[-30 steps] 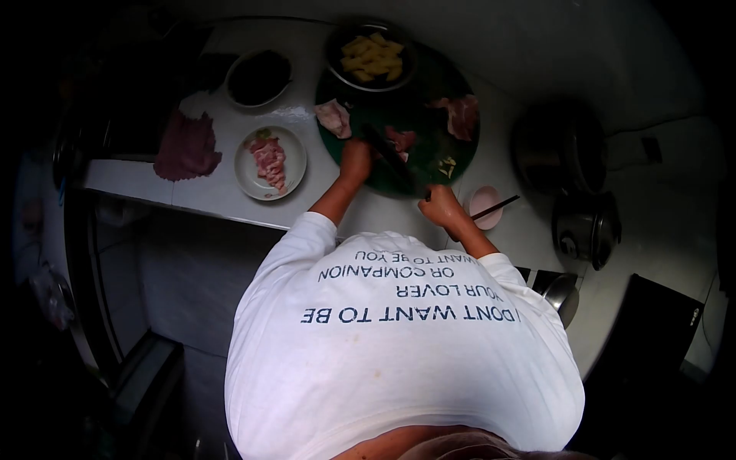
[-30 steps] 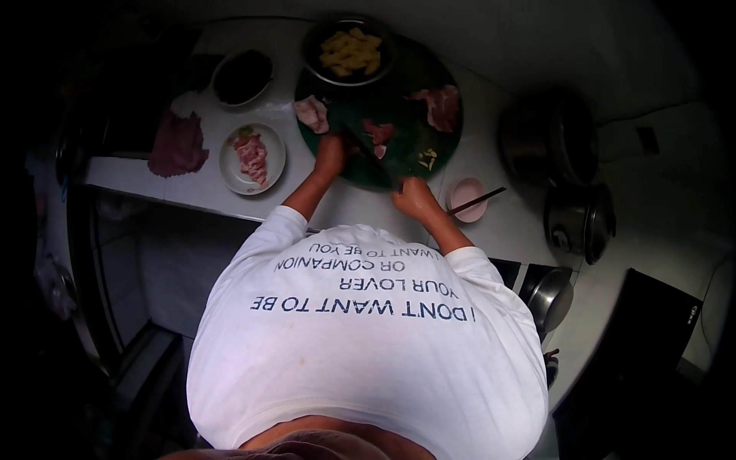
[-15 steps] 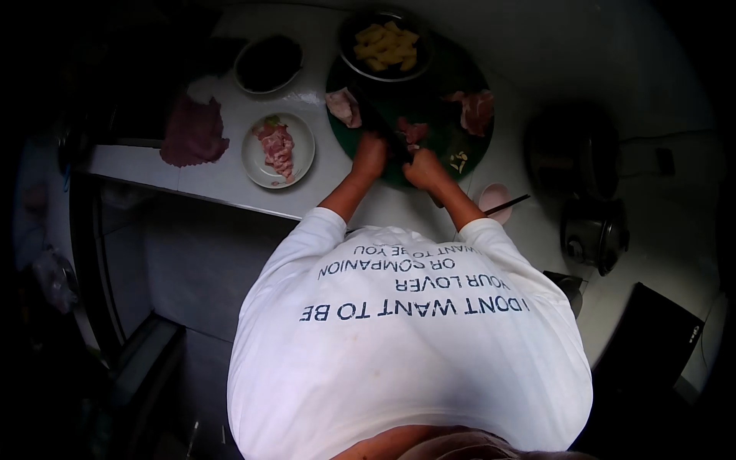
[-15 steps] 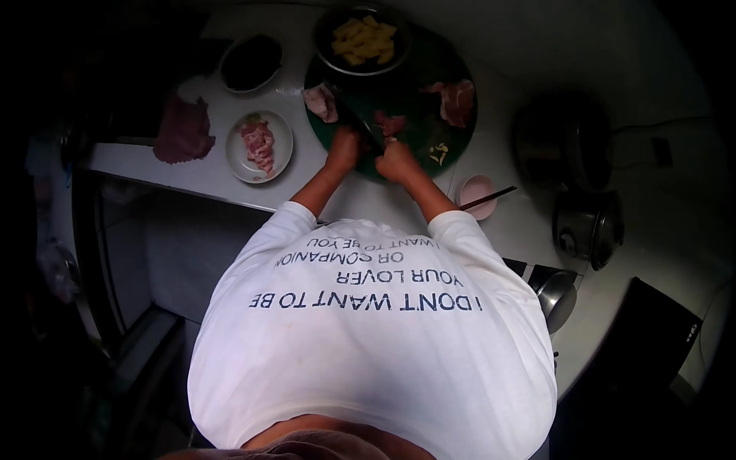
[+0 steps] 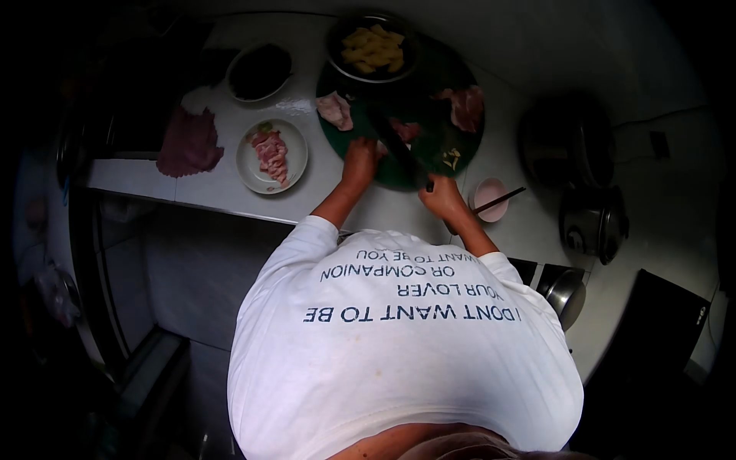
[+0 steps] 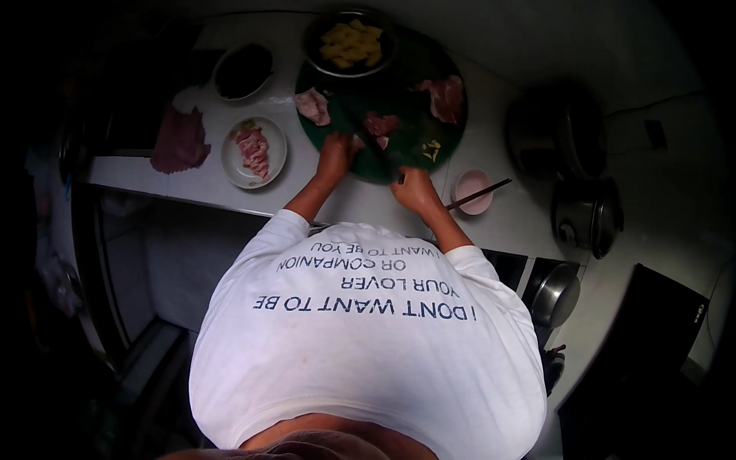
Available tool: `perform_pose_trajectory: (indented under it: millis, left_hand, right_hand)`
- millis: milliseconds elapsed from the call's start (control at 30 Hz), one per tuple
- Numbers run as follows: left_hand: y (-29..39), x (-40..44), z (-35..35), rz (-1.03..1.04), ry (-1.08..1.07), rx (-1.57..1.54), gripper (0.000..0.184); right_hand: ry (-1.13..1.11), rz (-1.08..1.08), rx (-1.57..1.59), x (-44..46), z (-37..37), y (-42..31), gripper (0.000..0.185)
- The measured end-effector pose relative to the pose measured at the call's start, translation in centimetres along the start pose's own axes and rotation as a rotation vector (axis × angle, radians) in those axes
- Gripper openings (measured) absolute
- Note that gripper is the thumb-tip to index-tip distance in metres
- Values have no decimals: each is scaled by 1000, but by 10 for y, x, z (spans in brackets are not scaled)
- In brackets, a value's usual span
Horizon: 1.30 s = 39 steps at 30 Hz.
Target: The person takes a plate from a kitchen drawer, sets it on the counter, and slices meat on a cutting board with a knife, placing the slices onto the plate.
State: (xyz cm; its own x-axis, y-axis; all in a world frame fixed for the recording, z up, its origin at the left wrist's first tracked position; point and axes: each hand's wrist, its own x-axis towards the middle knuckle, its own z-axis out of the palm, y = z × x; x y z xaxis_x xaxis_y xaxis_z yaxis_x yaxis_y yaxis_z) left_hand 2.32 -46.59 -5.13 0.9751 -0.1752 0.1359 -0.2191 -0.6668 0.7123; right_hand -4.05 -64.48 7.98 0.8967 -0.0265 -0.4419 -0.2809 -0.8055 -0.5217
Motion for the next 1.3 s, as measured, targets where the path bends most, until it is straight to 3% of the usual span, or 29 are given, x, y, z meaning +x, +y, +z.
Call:
perform_pose_trajectory:
  millis: [433,533,700,800,933,1033,1100,1300]
  left_hand:
    - [-11,10,2,101,-26,-113,16]
    - [-5,15,-7,111,-47,-117,16]
    - [-4,8,-4,81,-101,-195,15]
    - [1,-4,3,147,14,-62,16]
    - [7,1,-4,18,5,-48,21]
    - [0,6,2,-22,42,13,24]
    - [-4,16,4,-5,87,16,26]
    - [-14,28,-2,36,-39,-96,33]
  right_hand:
    - [-125,3,-143,15,13,18,25]
    - [-314,246,-2,33,0,-1,28]
    - [-171,49,-86,65,28,-13,34]
    - [-107,1,-121,68,41,-6,34]
    - [-81,-78,-80,68,45,14,35]
    - [-48,92,149,46,25,7,33]
    - [12,76,155,45,22,14,33]
    - [49,49,118,31,7,10,32]
